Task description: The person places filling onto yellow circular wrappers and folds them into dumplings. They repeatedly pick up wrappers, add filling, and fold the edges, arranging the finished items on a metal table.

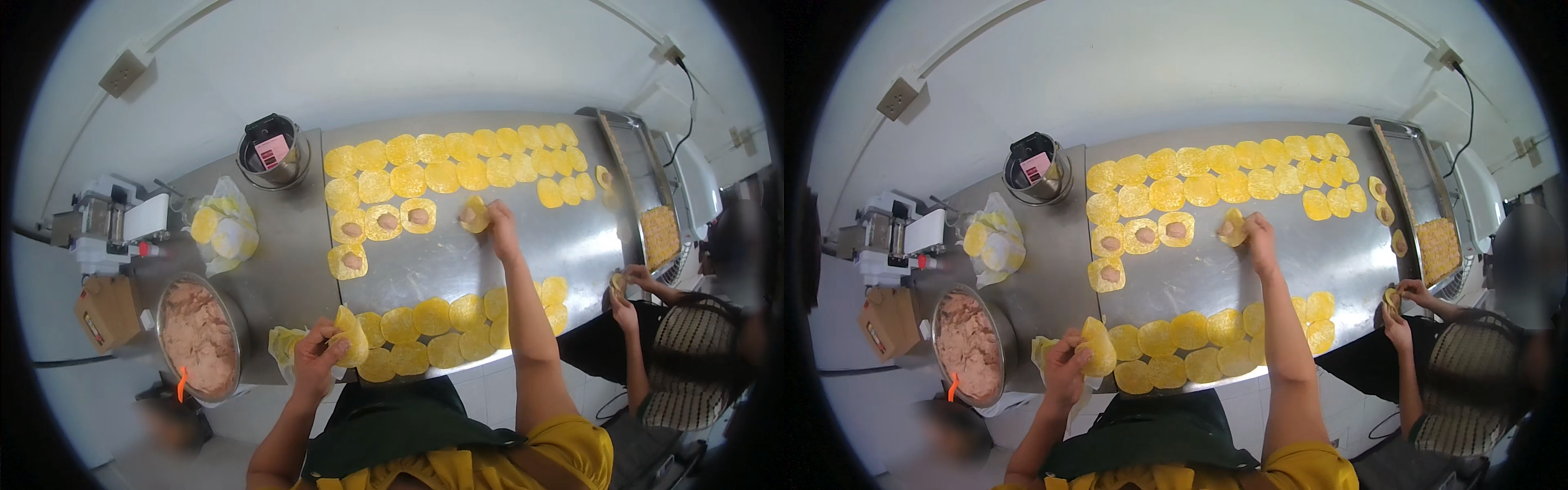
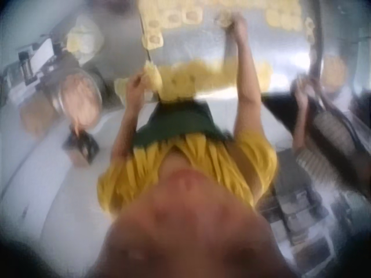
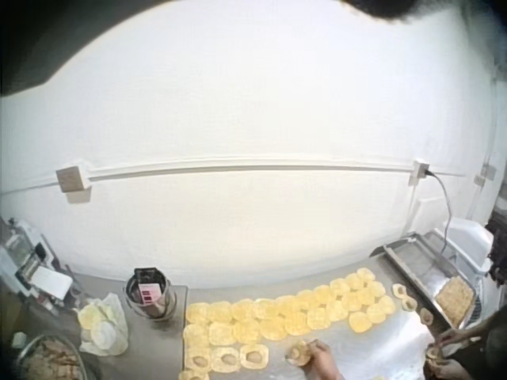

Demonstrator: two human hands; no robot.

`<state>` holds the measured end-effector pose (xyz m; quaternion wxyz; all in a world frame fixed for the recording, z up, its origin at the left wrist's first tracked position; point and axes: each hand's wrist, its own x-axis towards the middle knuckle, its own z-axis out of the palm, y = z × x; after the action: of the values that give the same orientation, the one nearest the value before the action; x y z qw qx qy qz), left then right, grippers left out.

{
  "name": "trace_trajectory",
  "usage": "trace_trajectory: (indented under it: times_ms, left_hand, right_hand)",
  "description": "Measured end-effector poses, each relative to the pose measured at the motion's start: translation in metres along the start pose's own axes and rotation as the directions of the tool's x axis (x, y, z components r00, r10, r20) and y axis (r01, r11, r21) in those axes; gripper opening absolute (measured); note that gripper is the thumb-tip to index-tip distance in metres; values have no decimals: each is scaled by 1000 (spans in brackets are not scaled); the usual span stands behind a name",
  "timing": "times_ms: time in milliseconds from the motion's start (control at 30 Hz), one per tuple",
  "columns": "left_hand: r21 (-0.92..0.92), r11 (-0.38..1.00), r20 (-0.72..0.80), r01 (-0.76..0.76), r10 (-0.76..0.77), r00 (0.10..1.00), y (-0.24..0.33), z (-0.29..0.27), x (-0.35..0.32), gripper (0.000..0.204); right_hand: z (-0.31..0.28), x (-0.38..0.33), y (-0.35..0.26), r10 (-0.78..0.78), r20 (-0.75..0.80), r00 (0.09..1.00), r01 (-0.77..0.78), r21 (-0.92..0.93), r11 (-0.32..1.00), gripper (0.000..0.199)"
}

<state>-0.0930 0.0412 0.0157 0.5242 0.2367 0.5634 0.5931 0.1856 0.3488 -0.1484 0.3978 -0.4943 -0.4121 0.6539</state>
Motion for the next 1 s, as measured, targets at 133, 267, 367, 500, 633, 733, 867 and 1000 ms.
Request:
trace_trajectory:
  times_ms: [133,267,367,500,633,733,867,1000]
  left_hand:
    - [40,999,21,3,-3,1000,-5,-6,8,13]
    - [73,997,24,3,-5,1000,-13,6,23,14]
    - [78,997,-12,19,-18,1000,-21,40,42,13]
    - [25,998,-45,58,-57,997,-29,97,66,12]
    - [54,998,5,21,-22,1000,-34,131,80,13]
    - [70,997,-33,9,-7,999,-36,145,82,14]
    - [104,995,-47,-2,7,999,-42,140,72,15]
    - [103,994,-24,-47,49,998,-45,123,49,16]
  right_hand:
    - [-14,-27,-19,137,-12,990,-88,715,694,35]
    - [-63,-23,-25,195,-75,978,-52,817,574,42]
    - [-111,-13,-54,128,-95,987,-13,755,656,39]
    - [-184,53,-84,65,-338,939,186,657,730,30]
    - [-258,124,-143,-185,-491,852,420,427,801,27]
    - [-289,163,-181,-249,-522,816,510,446,736,36]
    - [-316,171,-143,-114,-677,728,210,61,976,44]
    - [-211,89,-93,-258,-561,786,232,-119,965,37]
